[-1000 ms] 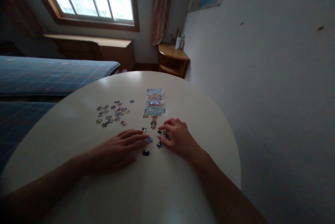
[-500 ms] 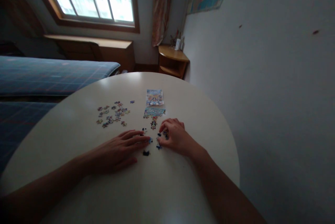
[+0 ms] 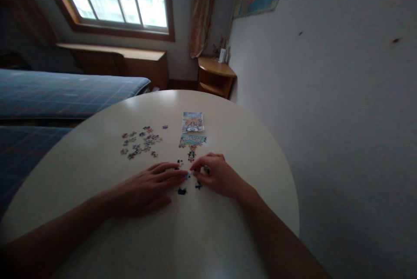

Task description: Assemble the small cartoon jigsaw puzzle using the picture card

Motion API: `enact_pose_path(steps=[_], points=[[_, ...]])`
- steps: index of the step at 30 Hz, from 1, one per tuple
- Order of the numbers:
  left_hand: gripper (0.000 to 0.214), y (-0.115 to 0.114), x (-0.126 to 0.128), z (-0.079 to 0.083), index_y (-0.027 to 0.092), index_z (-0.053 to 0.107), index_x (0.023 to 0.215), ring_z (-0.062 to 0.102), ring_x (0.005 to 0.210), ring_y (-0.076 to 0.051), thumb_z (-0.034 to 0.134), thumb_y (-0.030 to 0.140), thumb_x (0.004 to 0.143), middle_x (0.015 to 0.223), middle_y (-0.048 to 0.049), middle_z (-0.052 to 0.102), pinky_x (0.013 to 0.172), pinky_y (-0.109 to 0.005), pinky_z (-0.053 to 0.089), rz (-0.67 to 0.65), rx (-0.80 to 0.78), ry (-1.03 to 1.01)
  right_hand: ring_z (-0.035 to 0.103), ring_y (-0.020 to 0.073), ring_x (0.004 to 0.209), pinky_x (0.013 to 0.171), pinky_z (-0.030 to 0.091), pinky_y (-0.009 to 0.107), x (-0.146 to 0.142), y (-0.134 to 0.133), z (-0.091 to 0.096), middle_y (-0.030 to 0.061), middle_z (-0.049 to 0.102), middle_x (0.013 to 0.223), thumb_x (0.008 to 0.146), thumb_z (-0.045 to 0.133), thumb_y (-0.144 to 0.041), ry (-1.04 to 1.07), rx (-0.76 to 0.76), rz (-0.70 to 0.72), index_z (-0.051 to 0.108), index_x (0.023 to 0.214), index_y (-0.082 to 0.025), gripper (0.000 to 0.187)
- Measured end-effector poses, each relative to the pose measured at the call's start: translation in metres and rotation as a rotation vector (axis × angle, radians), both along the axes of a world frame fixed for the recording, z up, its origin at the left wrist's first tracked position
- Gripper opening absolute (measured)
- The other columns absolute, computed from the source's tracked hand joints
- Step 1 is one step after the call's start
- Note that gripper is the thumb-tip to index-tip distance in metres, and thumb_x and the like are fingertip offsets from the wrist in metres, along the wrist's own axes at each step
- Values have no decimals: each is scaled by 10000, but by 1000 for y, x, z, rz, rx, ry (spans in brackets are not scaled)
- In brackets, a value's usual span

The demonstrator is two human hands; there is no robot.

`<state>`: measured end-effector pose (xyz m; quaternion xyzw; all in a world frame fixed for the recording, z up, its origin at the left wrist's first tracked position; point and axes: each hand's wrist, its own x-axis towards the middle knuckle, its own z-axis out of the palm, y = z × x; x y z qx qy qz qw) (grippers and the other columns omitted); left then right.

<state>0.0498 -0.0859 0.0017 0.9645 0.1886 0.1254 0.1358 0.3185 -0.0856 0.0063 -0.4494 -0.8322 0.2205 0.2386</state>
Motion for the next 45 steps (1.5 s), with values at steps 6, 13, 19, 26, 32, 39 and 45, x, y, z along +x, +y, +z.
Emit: enact_pose_path(steps=[6, 13, 19, 26, 32, 39, 45], points=[[535, -1, 1, 2, 234, 418, 1469, 387, 1395, -282, 540, 296, 952, 1489, -49, 495, 1161, -456, 334, 14, 5, 21, 687, 192, 894, 921, 449, 384, 1, 1, 1, 18, 765, 877, 826, 702, -175, -1, -10, 12, 750, 905, -260, 125], [490, 0, 2, 0, 237, 445, 1445, 421, 1370, -274, 527, 290, 964, 1475, -62, 510, 1141, -470, 354, 62, 10, -24, 692, 168, 793, 885, 454, 370, -1, -2, 1, 14, 763, 829, 854, 721, -240, 32, 49, 29, 775, 899, -264, 74], [215, -4, 18, -5, 205, 681, 1052, 668, 972, -204, 499, 293, 979, 1027, -59, 736, 879, -365, 536, 423, -221, -401, 684, 166, 821, 849, 464, 340, -16, -9, 1, 16, 771, 845, 904, 680, -274, 158, 203, 23, 776, 985, -281, 126], [245, -4, 27, 2, 170, 685, 863, 677, 734, -172, 566, 382, 895, 806, -39, 735, 664, -267, 525, 624, -572, -605, 657, 167, 948, 868, 457, 347, -22, -12, 1, 34, 780, 1005, 972, 585, -248, 56, 365, 192, 679, 1228, -263, 274], [268, -9, 31, 4, 153, 660, 862, 667, 758, -178, 551, 396, 892, 822, -66, 728, 698, -283, 520, 584, -699, -646, 634, 178, 1037, 864, 455, 323, -25, -14, 3, 16, 765, 1052, 960, 576, -185, 28, 316, 317, 693, 1160, -264, 245], [207, -8, 30, 2, 174, 628, 820, 623, 681, -148, 514, 325, 905, 743, -17, 683, 619, -244, 469, 651, -460, -555, 671, 162, 890, 885, 459, 335, -24, -13, 7, 20, 756, 929, 888, 681, -227, 179, 194, 109, 665, 1043, -225, 155], [129, -8, 34, -6, 186, 635, 854, 618, 676, -132, 553, 275, 900, 747, 2, 689, 656, -240, 481, 568, -435, -565, 683, 155, 841, 861, 459, 328, -24, -9, 0, 7, 762, 866, 879, 715, -269, 212, 196, 79, 698, 1074, -254, 197]])
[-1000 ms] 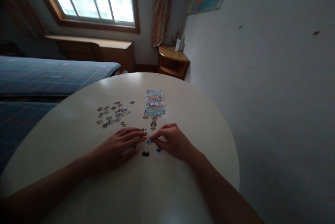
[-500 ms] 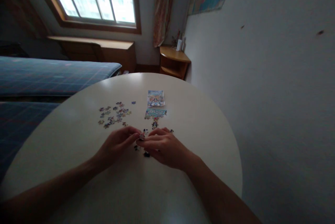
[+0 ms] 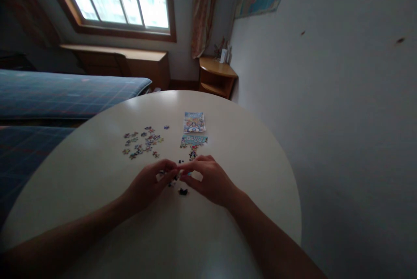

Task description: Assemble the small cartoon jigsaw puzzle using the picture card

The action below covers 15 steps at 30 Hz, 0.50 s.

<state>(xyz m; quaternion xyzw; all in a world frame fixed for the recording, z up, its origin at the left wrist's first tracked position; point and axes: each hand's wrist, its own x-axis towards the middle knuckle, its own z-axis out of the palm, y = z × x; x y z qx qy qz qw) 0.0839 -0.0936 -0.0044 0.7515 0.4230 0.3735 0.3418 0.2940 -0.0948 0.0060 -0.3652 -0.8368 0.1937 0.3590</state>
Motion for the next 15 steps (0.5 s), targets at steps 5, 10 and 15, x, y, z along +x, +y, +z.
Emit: enact_pose_path(steps=[5, 10, 15], points=[[107, 3, 1, -2, 181, 589, 831, 603, 647, -119, 611, 283, 855, 734, 6, 663, 605, -216, 476, 45, -39, -77, 676, 153, 784, 821, 471, 323, 0, 0, 2, 18, 752, 812, 869, 726, -323, 10, 16, -54, 737, 868, -234, 89], [99, 5, 0, -4, 183, 597, 825, 602, 655, -120, 602, 276, 860, 726, 10, 661, 616, -221, 471, 11, -62, -64, 669, 151, 760, 812, 473, 319, 0, 1, 5, 12, 742, 770, 869, 726, -329, 4, -21, -57, 737, 843, -233, 101], [107, 5, 0, -5, 182, 609, 829, 597, 649, -119, 619, 283, 860, 720, 13, 661, 615, -222, 468, -15, -86, -67, 668, 146, 762, 800, 476, 310, 1, 2, 5, 14, 749, 785, 878, 718, -322, 23, -65, -18, 754, 888, -233, 96]])
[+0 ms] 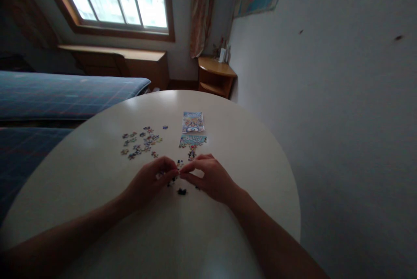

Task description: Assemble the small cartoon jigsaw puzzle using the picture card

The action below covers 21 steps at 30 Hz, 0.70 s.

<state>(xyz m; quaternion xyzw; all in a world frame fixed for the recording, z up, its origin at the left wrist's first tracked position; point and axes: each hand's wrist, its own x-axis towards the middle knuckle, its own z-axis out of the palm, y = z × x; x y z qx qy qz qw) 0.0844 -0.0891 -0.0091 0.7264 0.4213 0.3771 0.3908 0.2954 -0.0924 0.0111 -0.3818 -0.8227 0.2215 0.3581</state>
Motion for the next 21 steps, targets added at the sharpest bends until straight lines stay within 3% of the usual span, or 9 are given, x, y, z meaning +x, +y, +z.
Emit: enact_pose_path(steps=[9, 15, 21], points=[[124, -1, -1, 4, 181, 629, 854, 626, 673, -126, 607, 298, 890, 751, -3, 688, 651, -236, 506, -15, 66, 19, 661, 154, 788, 805, 470, 313, 2, 0, 2, 22, 743, 805, 901, 691, -321, -11, -5, 1, 751, 889, -231, 109], [127, -1, -9, 5, 206, 679, 981, 677, 821, -165, 682, 275, 874, 902, -35, 734, 767, -294, 534, -45, 347, 167, 666, 169, 799, 793, 482, 320, 4, 0, 2, 25, 736, 814, 884, 703, -273, -30, -1, -114, 735, 875, -223, 59], [91, 9, -16, -2, 216, 713, 945, 694, 855, -161, 631, 254, 938, 947, -33, 768, 795, -292, 543, -141, 577, 266, 677, 178, 853, 850, 482, 346, 9, 3, -6, 29, 756, 865, 874, 704, -222, -123, -28, -82, 732, 904, -229, 41]])
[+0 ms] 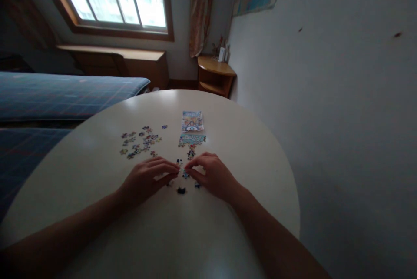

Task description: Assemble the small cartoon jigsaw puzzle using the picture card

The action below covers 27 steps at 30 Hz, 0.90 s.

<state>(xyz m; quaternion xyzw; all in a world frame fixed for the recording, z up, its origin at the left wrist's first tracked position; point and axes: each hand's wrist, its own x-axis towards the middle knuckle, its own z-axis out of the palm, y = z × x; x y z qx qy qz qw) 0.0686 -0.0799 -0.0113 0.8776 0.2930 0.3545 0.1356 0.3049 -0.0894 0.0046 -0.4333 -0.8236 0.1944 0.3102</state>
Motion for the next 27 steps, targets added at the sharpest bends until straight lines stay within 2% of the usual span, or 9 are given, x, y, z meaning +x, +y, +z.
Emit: enact_pose_path(steps=[3, 7, 17, 27], points=[[112, 3, -5, -1, 223, 723, 944, 698, 864, -162, 612, 236, 949, 972, -23, 774, 800, -296, 534, -22, 95, 111, 670, 195, 945, 900, 459, 372, 6, 2, -5, 40, 763, 953, 862, 717, -208, -72, 25, 26, 733, 920, -233, 64], [141, 5, -8, -1, 243, 736, 956, 694, 872, -164, 595, 246, 959, 990, -12, 775, 800, -293, 518, -30, 135, 225, 658, 190, 972, 903, 436, 367, 9, 1, -7, 34, 754, 1002, 851, 737, -215, -133, 60, 65, 750, 934, -249, 90], [156, 6, -7, -1, 244, 728, 967, 669, 894, -171, 572, 240, 968, 989, -10, 766, 790, -298, 499, -40, 189, 268, 649, 182, 959, 887, 414, 362, 5, -1, -7, 23, 762, 1019, 899, 686, -262, -266, 94, 128, 763, 995, -272, 123], [183, 6, -6, 3, 234, 711, 1039, 627, 967, -189, 538, 210, 982, 1031, -44, 725, 834, -327, 500, -79, 227, 365, 634, 190, 953, 877, 405, 365, 1, -7, -3, 23, 756, 1018, 936, 631, -267, -365, 178, 130, 761, 995, -270, 143]])
